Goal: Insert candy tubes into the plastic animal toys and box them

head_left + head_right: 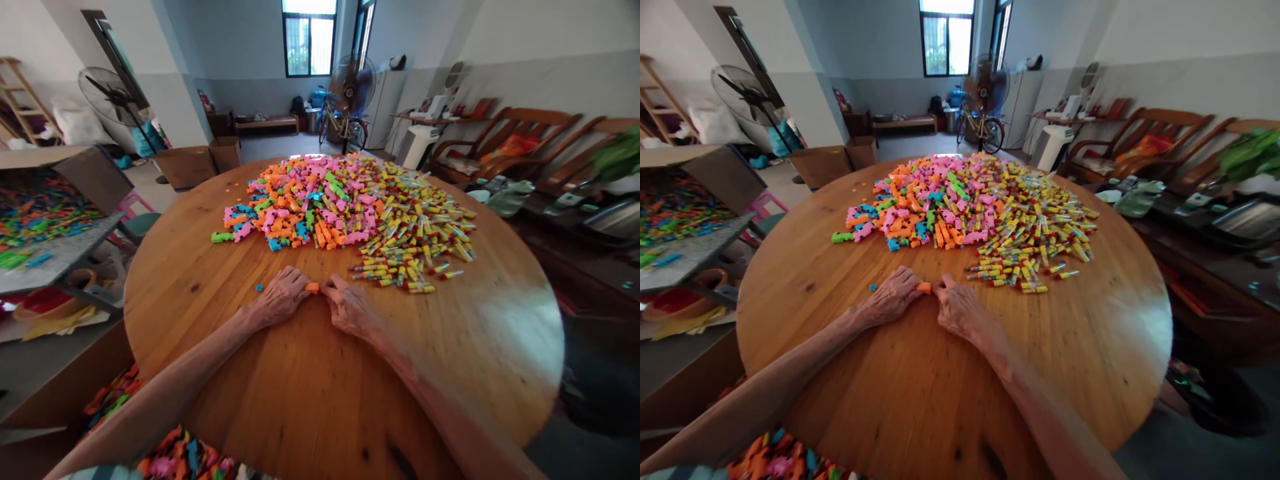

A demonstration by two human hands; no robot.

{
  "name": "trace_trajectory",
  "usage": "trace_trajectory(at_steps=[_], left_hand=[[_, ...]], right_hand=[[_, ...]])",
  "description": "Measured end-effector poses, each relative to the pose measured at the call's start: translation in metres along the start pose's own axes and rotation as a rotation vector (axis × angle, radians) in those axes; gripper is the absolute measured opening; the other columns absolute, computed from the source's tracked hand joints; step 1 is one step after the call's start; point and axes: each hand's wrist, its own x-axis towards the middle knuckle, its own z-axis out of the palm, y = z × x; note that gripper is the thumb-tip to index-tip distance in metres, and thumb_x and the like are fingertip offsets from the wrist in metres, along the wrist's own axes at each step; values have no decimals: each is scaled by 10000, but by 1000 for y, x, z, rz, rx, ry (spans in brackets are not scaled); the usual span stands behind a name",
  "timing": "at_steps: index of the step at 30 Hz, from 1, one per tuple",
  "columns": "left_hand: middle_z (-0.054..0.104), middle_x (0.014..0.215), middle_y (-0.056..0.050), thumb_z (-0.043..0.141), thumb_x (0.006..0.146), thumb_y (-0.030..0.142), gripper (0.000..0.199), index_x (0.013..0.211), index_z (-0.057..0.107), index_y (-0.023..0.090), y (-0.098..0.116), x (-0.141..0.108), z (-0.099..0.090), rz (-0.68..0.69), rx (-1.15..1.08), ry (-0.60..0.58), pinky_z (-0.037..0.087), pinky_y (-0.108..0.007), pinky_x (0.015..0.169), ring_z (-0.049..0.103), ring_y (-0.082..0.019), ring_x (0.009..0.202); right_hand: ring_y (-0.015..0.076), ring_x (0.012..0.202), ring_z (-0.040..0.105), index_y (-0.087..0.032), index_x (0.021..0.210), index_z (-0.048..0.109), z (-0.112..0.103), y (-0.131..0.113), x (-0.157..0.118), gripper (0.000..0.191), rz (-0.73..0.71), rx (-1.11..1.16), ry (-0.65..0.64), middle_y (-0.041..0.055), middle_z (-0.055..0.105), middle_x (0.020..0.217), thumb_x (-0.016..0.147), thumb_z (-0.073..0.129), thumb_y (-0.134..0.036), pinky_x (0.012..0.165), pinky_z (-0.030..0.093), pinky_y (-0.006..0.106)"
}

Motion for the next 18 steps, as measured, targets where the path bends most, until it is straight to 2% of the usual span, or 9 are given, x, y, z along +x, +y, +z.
trace_trajectory(at_steps=[3, 5, 7, 9, 12, 16, 18], left_hand=[[597, 923, -90, 436, 1055, 309, 249, 949, 599, 154, 8, -17, -11, 4, 8, -10, 423, -345, 806, 508, -227, 901], [604, 916, -86, 429, 1052, 296, 245, 944, 601, 161, 16, -42, -26, -15, -18, -23, 423, -335, 799, 516, -221, 894], [609, 905, -78, 424, 1049, 290, 239, 942, 600, 167, 23, -72, -44, -92, -51, 10, 425, -324, 796, 525, -212, 883], [606, 879, -64, 432, 1044, 296, 232, 943, 600, 171, 28, -104, -62, -232, -72, 85, 421, -308, 777, 532, -200, 859], [601, 836, -45, 454, 1030, 328, 241, 946, 617, 172, 31, -141, -82, -438, -97, 190, 410, -290, 743, 537, -184, 820], [598, 793, -25, 474, 996, 397, 300, 923, 649, 165, 29, -162, -93, -632, -180, 258, 401, -276, 705, 528, -163, 757], [588, 770, -15, 479, 975, 424, 326, 938, 662, 157, 29, -166, -95, -731, -217, 282, 389, -265, 666, 513, -148, 709]], right_hand=[[176, 778, 573, -155, 1004, 744, -5, 2, -1, 253, -15, 130, -3, 82, 632, 907, 871, 535, -105, 695, 396, 285], [170, 730, 566, -151, 973, 746, -4, 2, -1, 204, -6, 208, 32, 67, 636, 833, 886, 564, -180, 680, 397, 281], [169, 692, 552, -140, 996, 734, 1, -5, 2, 216, -7, 222, 74, 60, 632, 784, 911, 557, -231, 670, 394, 283], [177, 714, 562, -145, 997, 718, 9, -20, 11, 211, -44, 185, 66, 61, 631, 785, 930, 542, -241, 690, 399, 288], [190, 805, 598, -178, 1059, 686, 20, -55, 34, 228, -75, 94, 7, 83, 649, 939, 980, 496, -278, 716, 409, 292], [209, 824, 626, -207, 1216, 631, 36, -98, 71, 341, -36, -43, -31, 116, 627, 1105, 1025, 432, -408, 693, 423, 304], [215, 843, 636, -200, 1208, 640, 44, -109, 80, 326, -84, -100, -59, 138, 624, 1152, 1026, 418, -355, 699, 433, 310]])
